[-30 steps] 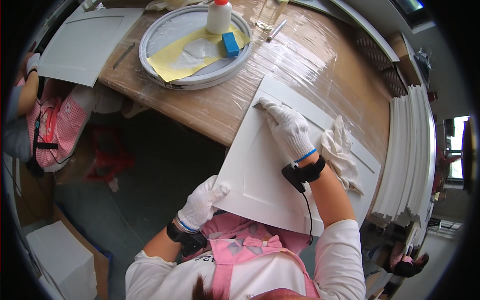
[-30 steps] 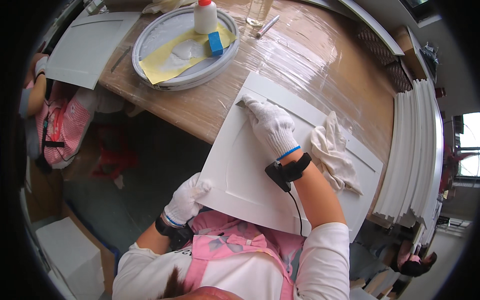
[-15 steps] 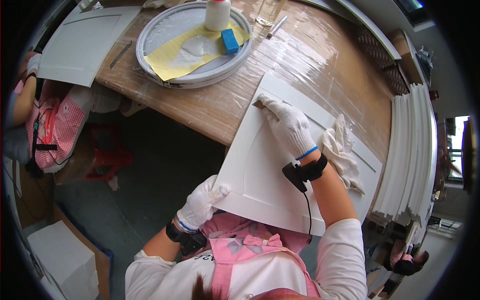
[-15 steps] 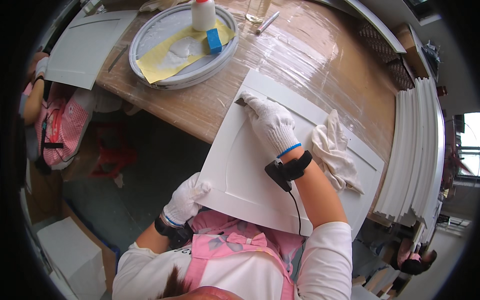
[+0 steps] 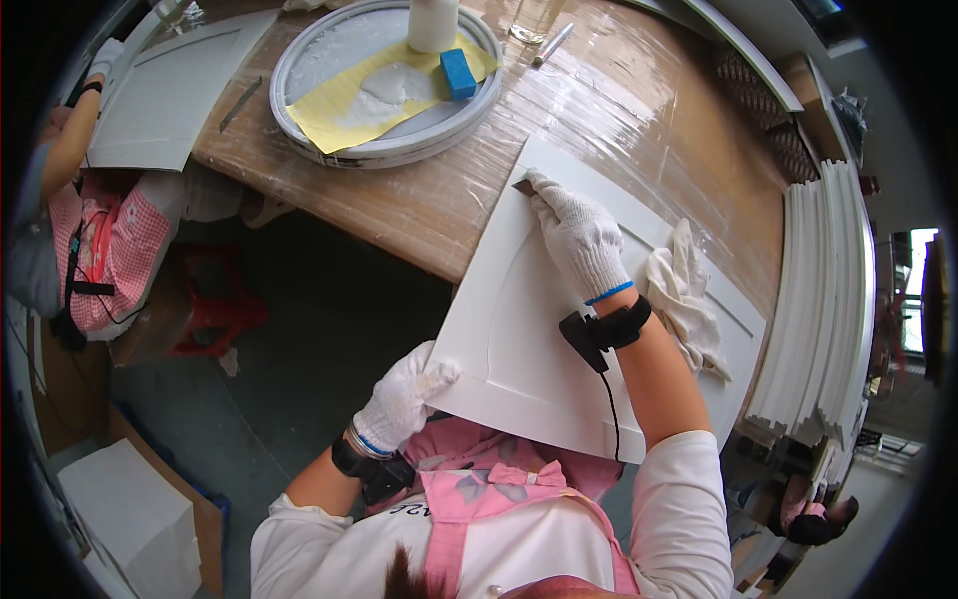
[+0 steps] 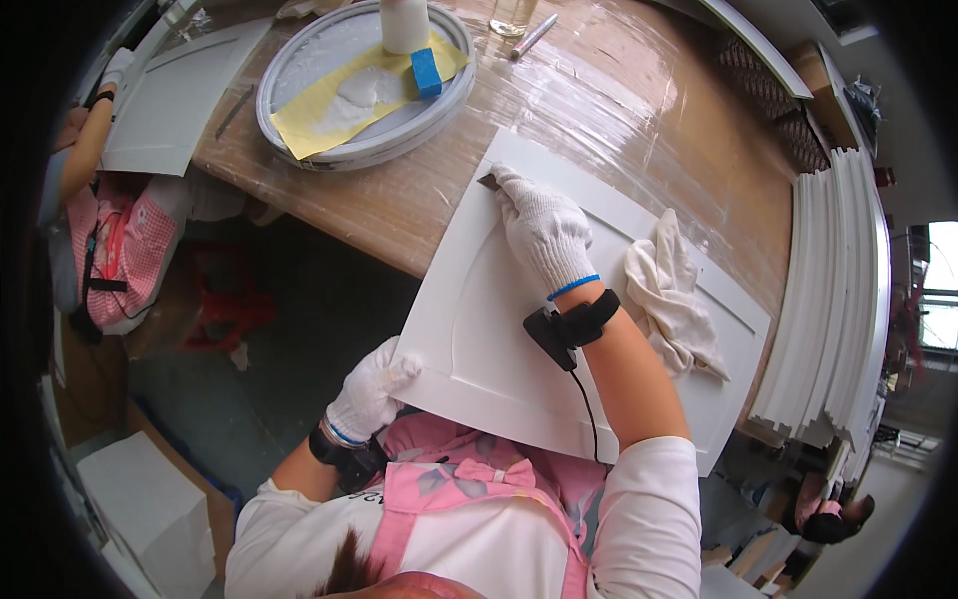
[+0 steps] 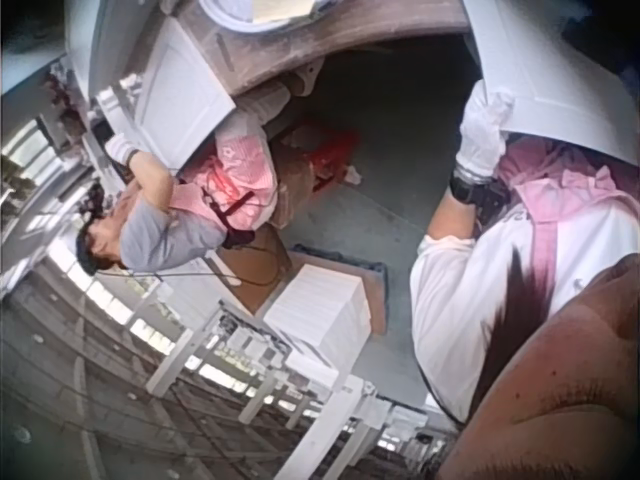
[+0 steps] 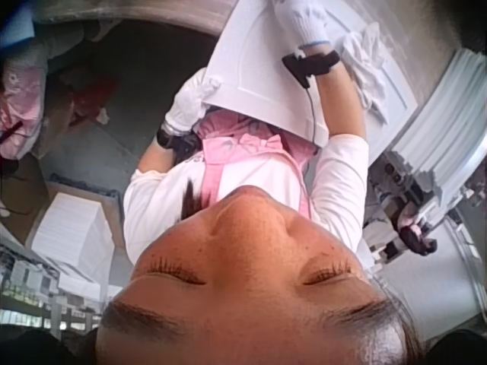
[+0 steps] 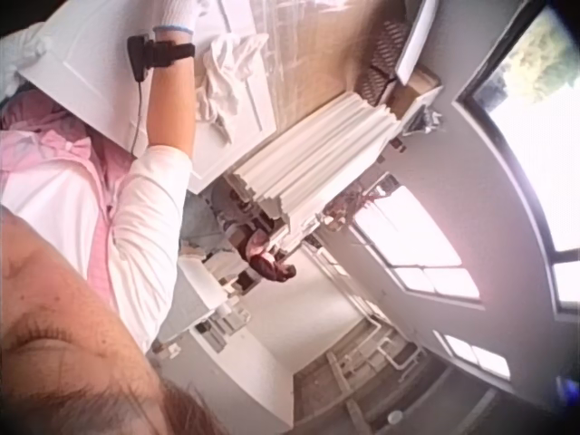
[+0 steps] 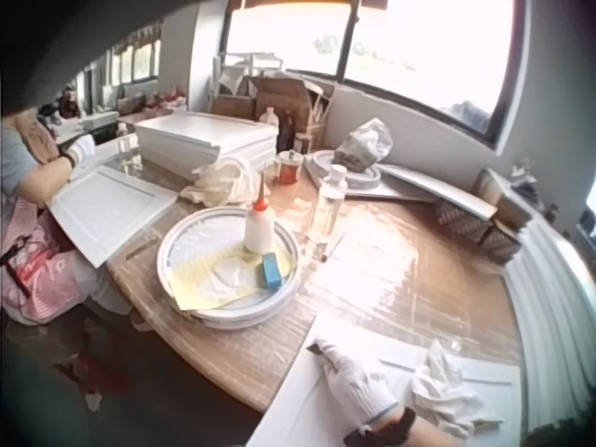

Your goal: Cleaning, scraping, and wiping residue from white cabinet door panels at a workbench.

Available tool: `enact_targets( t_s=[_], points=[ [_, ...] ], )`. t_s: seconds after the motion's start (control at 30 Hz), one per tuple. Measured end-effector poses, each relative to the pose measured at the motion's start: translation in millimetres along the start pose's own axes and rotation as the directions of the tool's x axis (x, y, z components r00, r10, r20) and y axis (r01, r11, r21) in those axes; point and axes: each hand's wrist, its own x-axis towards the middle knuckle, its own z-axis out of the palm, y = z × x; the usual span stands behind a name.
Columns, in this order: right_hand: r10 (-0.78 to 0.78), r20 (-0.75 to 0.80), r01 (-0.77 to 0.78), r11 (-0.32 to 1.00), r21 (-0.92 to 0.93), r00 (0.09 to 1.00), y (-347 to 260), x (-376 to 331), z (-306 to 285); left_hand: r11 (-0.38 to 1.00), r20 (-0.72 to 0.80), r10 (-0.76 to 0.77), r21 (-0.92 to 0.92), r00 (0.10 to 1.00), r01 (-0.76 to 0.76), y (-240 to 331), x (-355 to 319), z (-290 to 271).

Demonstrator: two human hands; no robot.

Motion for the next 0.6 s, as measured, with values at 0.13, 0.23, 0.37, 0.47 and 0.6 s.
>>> enact_targets(
  t_s=[0.13, 0.23, 0.37, 0.47, 0.6],
  points=[
    [-0.123, 0.037, 0.119, 0.988, 0.100, 0.992, 1.0, -17.1, -2.4, 0.999, -0.064, 0.033, 0.000, 0.997, -0.033, -2.2, 0.4, 4.5],
    [-0.302, 0.220, 0.226, 0.922, 0.314, 0.927, 6.4, -43.3, -10.0, 0.990, -0.061, 0.106, 0.102, 0.992, -0.100, -4.4, 0.5, -0.6],
    [0.199, 0.471, -0.462, 0.696, 0.549, 0.860, -15.3, -84.5, -42.4, 0.978, -0.023, 0.014, -0.207, 1.000, -0.018, 2.5, -11.3, 6.5],
    [0.077, 0.520, -0.387, 0.760, 0.522, 0.851, -36.8, -127.9, -57.4, 0.989, 0.030, 0.022, -0.144, 0.999, -0.018, -17.4, -17.1, -6.9],
    [-0.099, 0.398, -0.062, 0.926, 0.372, 0.912, -53.9, -154.0, -46.1, 0.993, 0.034, 0.029, -0.116, 0.999, -0.024, -22.4, -18.0, -2.6]
  ],
)
